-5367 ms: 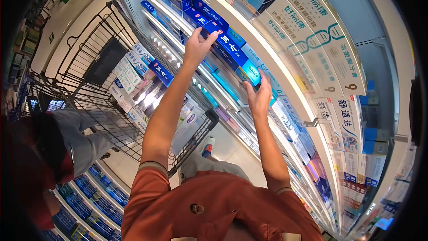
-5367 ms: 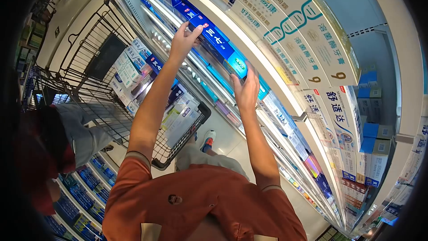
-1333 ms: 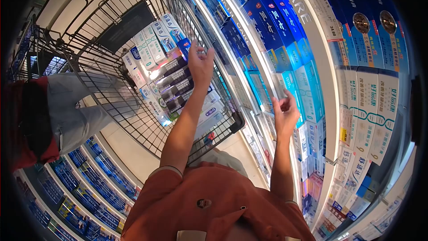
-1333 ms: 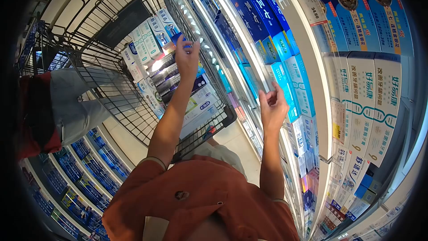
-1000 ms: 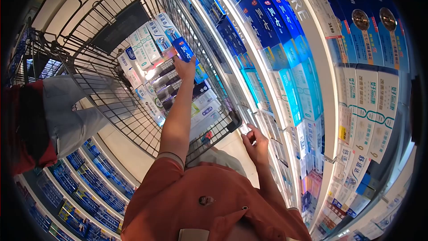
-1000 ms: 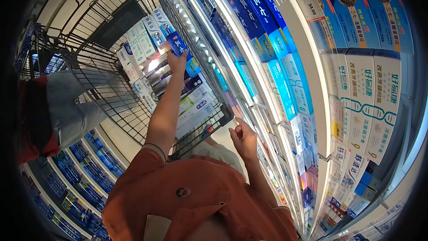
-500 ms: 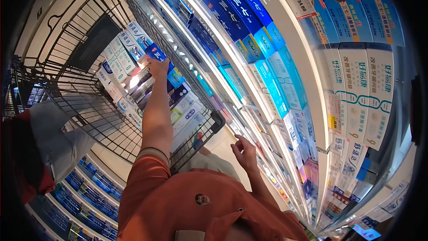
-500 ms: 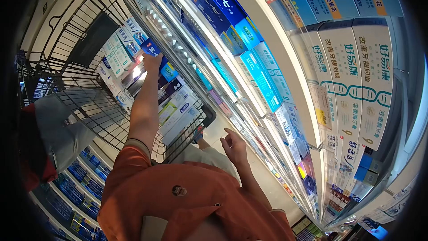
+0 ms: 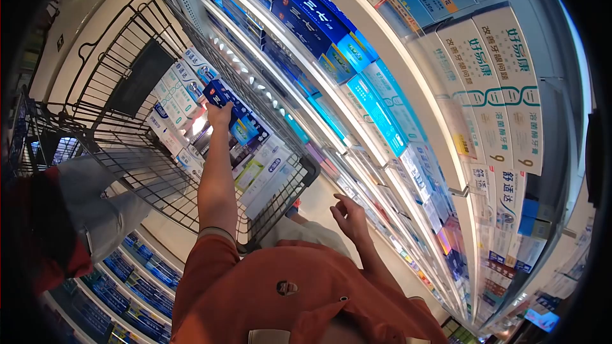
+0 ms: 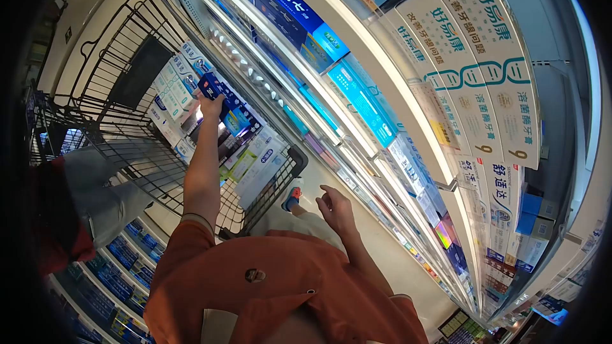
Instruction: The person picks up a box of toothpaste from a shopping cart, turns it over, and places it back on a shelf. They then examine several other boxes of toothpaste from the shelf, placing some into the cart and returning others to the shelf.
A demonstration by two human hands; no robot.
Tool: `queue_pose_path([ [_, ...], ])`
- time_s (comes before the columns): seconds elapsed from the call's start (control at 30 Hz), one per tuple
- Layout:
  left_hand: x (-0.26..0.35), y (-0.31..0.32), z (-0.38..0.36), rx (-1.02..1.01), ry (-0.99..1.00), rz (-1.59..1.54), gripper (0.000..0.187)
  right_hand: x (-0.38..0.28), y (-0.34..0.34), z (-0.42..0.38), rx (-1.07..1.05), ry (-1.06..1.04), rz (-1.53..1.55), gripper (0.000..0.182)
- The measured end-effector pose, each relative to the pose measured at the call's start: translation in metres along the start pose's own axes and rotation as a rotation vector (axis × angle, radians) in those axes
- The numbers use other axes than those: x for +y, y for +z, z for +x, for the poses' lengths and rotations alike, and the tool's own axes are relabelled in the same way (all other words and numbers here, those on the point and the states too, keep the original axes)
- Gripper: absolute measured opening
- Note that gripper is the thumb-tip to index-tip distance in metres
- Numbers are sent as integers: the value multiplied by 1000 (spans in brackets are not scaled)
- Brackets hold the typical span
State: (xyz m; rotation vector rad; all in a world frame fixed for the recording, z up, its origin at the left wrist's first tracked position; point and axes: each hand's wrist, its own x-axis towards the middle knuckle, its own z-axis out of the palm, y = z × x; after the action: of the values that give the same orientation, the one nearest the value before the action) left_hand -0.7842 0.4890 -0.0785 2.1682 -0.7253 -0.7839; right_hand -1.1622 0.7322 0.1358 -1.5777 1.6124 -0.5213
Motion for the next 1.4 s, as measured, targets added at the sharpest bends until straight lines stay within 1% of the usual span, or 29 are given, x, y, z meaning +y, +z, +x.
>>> queue_pose_path([
  [0.03,-6,-4,-2,10,5,-1,70,0,0,-1,-1,-10,5,34],
  [0.1,-25,-9,-5,25,106,-237,71,0,1,-4,-20,-52,12,33],
  [0.13,-24,-19,-15,-17,109,-361,80,0,1,-6,-19,-60,21,33],
  [0.17,-8,-35,-38,-10,118,-356,80,0,0,-8,-34,-72,19,35],
  [0.23,35,-68,-93,-45,69,-799,89,-1,0,-10,-53,-88,26,37],
  [0.27,40,-80,-106,-89,77,-866,95,-4,0,-10,-35,-92,68,41],
  [0.3,38,-91,-126,-132,112,-895,95,-6,2,-15,-27,-90,114,45],
  [0.37,79,-122,-192,-147,56,-836,95,-14,2,-17,-51,-90,196,55],
  [0.4,87,-128,-215,-144,65,-827,95,-20,0,-20,-65,-99,253,64],
  [0.43,92,-132,-238,-195,50,-850,94,-19,3,-22,-6,-199,256,73],
  [0.47,99,-134,-263,-251,35,-871,93,-24,3,-25,28,-225,308,76],
  [0.5,109,-135,-290,-355,62,-980,91,-31,-1,-30,66,-249,360,80],
  [0.6,122,-126,-361,-494,25,-1031,91,-34,-13,-53,158,-281,382,79],
  [0.7,120,-109,-415,-644,-12,-1044,92,-8,-21,-82,253,-281,343,75],
  [0.73,119,-103,-428,-679,-11,-1023,93,-7,-27,-96,376,-293,320,64],
  [0.77,118,-99,-440,-716,-12,-1001,93,1,-31,-107,399,-292,324,64],
  [0.83,122,-96,-463,-773,18,-975,94,22,-41,-128,486,-298,415,56],
  [0.9,129,-97,-482,-892,82,-979,94,35,-62,-154,479,-191,358,50],
  [0.93,125,-92,-483,-909,67,-1006,93,39,-73,-166,491,-201,386,48],
  [0.97,126,-91,-489,-895,75,-995,80,44,-85,-176,504,-208,416,47],
  [1.0,128,-89,-489,-983,85,-984,71,53,-95,-187,461,-152,513,48],
  [1.03,130,-88,-488,-1071,93,-974,62,63,-106,-198,436,-195,635,45],
  [1.07,130,-85,-491,-1104,111,-951,44,70,-117,-207,423,-229,686,45],
  [1.1,131,-83,-494,-1132,106,-927,44,76,-128,-215,409,-264,733,45],
  [1.17,135,-77,-503,-1221,83,-822,32,90,-147,-232,425,-198,701,46],
  [1.2,139,-78,-511,-1271,93,-780,27,95,-156,-240,416,-62,756,48],
  [1.23,137,-75,-514,-1288,91,-765,27,97,-163,-244,432,-21,840,47],
  [1.3,135,-68,-517,-1345,112,-681,27,113,-167,-245,524,-174,1030,46],
  [1.4,137,-62,-530,-1356,115,-626,24,115,-177,-251,583,-194,1146,50],
])
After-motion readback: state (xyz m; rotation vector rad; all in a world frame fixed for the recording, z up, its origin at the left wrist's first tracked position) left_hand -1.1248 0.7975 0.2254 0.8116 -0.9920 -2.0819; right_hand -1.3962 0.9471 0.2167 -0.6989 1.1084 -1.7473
